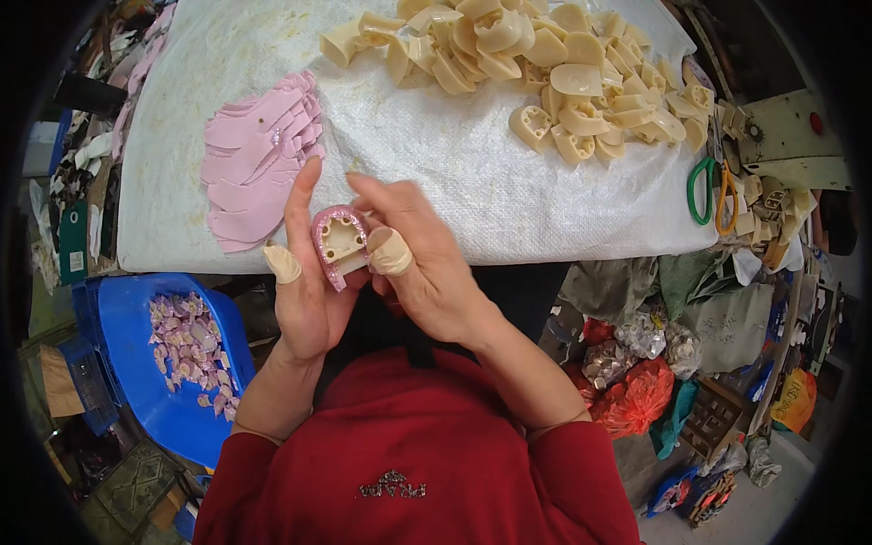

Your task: Manually assembling pink and beige shoe components at a workbench.

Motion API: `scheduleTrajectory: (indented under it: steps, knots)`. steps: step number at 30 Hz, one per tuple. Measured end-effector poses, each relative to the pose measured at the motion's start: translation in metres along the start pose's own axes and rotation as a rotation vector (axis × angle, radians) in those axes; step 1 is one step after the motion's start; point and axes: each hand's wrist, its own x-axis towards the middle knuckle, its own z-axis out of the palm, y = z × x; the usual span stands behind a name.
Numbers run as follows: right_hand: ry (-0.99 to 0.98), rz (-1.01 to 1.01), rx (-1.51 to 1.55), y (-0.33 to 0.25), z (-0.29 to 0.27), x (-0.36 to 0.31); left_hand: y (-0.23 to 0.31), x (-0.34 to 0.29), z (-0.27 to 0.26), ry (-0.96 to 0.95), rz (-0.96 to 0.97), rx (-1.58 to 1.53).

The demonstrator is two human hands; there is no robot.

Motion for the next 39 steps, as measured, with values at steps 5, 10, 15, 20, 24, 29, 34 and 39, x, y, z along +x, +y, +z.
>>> scheduleTrajectory:
  steps: [5, 10, 15, 20, 24, 29, 34, 39]
  knots:
    - [0.059, -0.371, -0.797, -0.015, -0.008, 0.008, -0.016, 0.0, -0.014, -0.069, 0.337, 0.652]
    - [0.048, -0.309, -0.457, -0.004, -0.012, 0.005, -0.011, 0.002, -0.012, -0.068, 0.364, 0.68]
    - [0.028, 0.047, 0.027, -0.004, -0.02, 0.004, 0.004, 0.003, -0.011, -0.037, 0.281, 0.673]
    - [-0.219, 0.047, 0.156, 0.006, -0.041, 0.012, 0.022, 0.004, -0.007, -0.118, 0.401, 0.992]
    - [-0.07, -0.113, -0.379, -0.003, -0.031, 0.01, 0.018, 0.004, -0.005, -0.133, 0.455, 1.049]
    - [0.019, -0.097, -0.208, 0.0, -0.024, 0.005, 0.008, 0.008, -0.002, -0.056, 0.515, 1.03]
    - [-0.097, 0.035, 0.176, 0.01, -0.027, 0.001, 0.004, 0.005, 0.005, 0.025, 0.566, 1.054]
    - [0.077, -0.115, -0.241, -0.001, -0.013, 0.0, -0.012, 0.005, 0.016, 0.212, 0.71, 1.171]
